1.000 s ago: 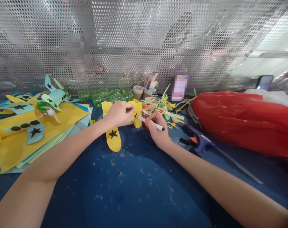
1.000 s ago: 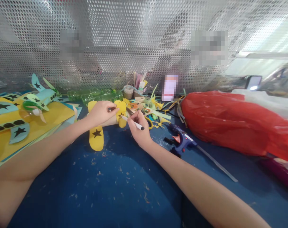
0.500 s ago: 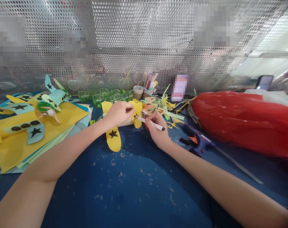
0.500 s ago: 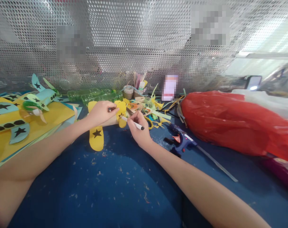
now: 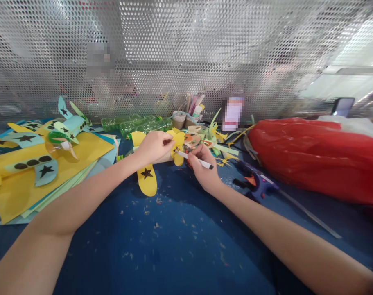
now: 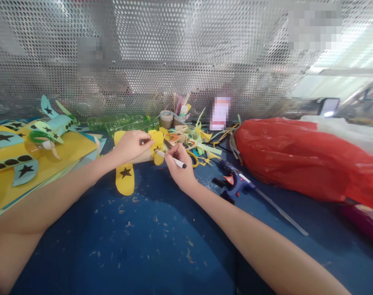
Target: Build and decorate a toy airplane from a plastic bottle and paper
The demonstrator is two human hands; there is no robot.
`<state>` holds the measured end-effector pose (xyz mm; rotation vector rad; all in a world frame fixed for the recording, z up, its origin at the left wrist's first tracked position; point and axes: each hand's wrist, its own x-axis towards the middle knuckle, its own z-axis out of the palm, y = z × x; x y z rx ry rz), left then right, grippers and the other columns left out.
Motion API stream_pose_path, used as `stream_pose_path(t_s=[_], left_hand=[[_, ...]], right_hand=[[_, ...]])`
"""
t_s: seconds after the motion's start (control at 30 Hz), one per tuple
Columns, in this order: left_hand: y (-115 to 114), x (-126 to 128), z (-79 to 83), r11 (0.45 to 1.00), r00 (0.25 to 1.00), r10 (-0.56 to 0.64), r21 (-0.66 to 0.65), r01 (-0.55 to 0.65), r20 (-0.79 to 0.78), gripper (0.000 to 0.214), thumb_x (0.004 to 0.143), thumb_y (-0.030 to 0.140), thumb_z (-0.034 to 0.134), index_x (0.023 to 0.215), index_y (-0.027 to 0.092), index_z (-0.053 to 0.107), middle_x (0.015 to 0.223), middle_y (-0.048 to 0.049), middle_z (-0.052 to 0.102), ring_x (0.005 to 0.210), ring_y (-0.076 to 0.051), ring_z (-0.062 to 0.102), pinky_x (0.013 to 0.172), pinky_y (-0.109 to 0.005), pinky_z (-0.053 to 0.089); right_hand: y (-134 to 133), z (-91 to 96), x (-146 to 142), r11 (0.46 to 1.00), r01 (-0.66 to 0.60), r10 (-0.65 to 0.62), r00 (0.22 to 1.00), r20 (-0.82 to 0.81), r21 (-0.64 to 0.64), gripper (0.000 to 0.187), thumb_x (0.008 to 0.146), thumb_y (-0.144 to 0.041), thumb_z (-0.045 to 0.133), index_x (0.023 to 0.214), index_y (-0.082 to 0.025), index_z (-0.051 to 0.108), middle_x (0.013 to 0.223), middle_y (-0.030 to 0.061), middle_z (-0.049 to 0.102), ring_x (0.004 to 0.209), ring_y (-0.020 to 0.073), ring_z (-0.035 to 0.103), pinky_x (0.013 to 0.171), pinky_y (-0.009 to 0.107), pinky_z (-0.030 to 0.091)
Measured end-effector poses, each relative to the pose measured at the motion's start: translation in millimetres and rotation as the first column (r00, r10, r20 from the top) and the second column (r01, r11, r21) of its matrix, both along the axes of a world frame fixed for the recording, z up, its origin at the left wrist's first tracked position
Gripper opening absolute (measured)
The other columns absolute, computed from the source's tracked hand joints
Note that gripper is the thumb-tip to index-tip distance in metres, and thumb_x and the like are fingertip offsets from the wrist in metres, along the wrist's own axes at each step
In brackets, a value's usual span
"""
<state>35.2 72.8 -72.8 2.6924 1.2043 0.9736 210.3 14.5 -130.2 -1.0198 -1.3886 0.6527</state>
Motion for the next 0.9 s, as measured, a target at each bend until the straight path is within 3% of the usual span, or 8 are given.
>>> stream_pose_path(t_s=[0.9], left_hand=[[-0.7,0.2,0.1,1.0,1.0,0.016,-0.002,-0.016,-0.015,0.029,0.085,0.023,0.056,0.057,0.017,0.056,0.06,-0.0003,0.058,0.056,-0.013,0.048,0.055,-0.028,0.03]], right_hand=[[0.2,1.7,0.7,0.999,0.024,-0.024,1.0,0.006,0.022,0.018,0.08,-0.022,0.056,0.071,-0.023,0.04,0.057,-0.0066,0.039,0.05,0.01,0.033,0.05,0.026,0.028]])
